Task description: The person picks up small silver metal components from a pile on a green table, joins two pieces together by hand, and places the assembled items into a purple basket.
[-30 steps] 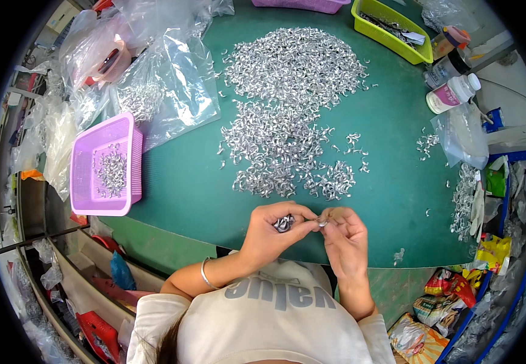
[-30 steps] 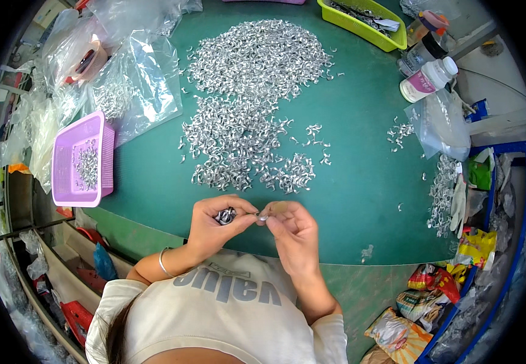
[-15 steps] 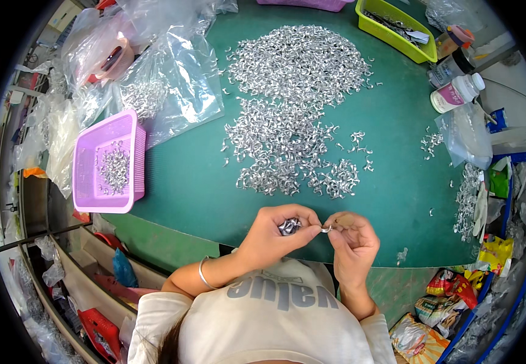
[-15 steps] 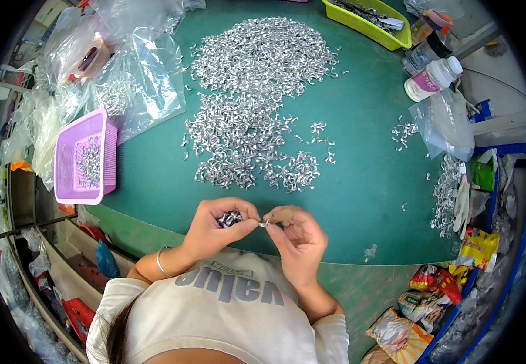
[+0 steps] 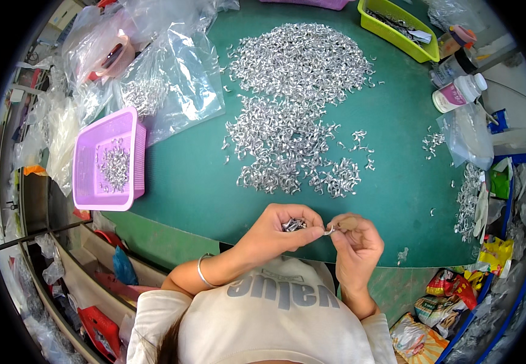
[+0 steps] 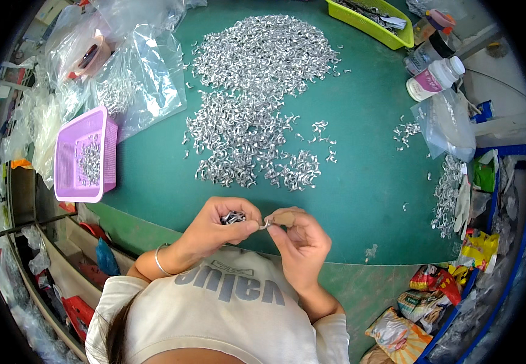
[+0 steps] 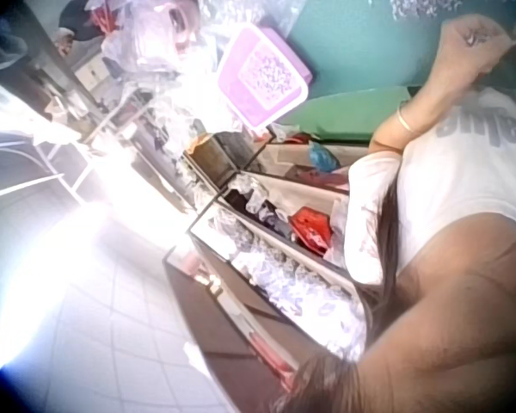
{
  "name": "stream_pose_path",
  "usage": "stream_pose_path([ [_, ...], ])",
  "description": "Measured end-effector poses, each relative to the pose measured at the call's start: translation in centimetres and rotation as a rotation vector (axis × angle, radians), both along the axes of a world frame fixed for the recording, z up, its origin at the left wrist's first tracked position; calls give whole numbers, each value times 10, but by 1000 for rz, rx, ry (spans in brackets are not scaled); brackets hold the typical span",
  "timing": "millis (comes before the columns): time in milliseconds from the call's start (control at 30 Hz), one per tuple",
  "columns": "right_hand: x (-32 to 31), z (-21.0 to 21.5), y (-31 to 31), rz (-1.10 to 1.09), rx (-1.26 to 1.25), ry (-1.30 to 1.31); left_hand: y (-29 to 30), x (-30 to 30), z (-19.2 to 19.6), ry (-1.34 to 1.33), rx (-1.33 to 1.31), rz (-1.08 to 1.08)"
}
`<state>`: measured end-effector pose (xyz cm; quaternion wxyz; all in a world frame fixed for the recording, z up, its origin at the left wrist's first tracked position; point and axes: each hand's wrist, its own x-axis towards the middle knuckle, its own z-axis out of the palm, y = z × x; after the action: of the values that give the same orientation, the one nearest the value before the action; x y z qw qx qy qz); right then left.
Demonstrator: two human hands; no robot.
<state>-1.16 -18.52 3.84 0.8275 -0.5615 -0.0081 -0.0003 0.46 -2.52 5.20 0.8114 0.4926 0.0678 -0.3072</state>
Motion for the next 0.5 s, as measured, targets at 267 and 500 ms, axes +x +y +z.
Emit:
stream_pose_path([
  [267, 0, 9, 1, 23, -11, -65, -1, -3, 1, -213, 99, 53],
  [500, 1, 11, 1, 31, -22, -118, 0, -3, 11, -350, 178, 81],
])
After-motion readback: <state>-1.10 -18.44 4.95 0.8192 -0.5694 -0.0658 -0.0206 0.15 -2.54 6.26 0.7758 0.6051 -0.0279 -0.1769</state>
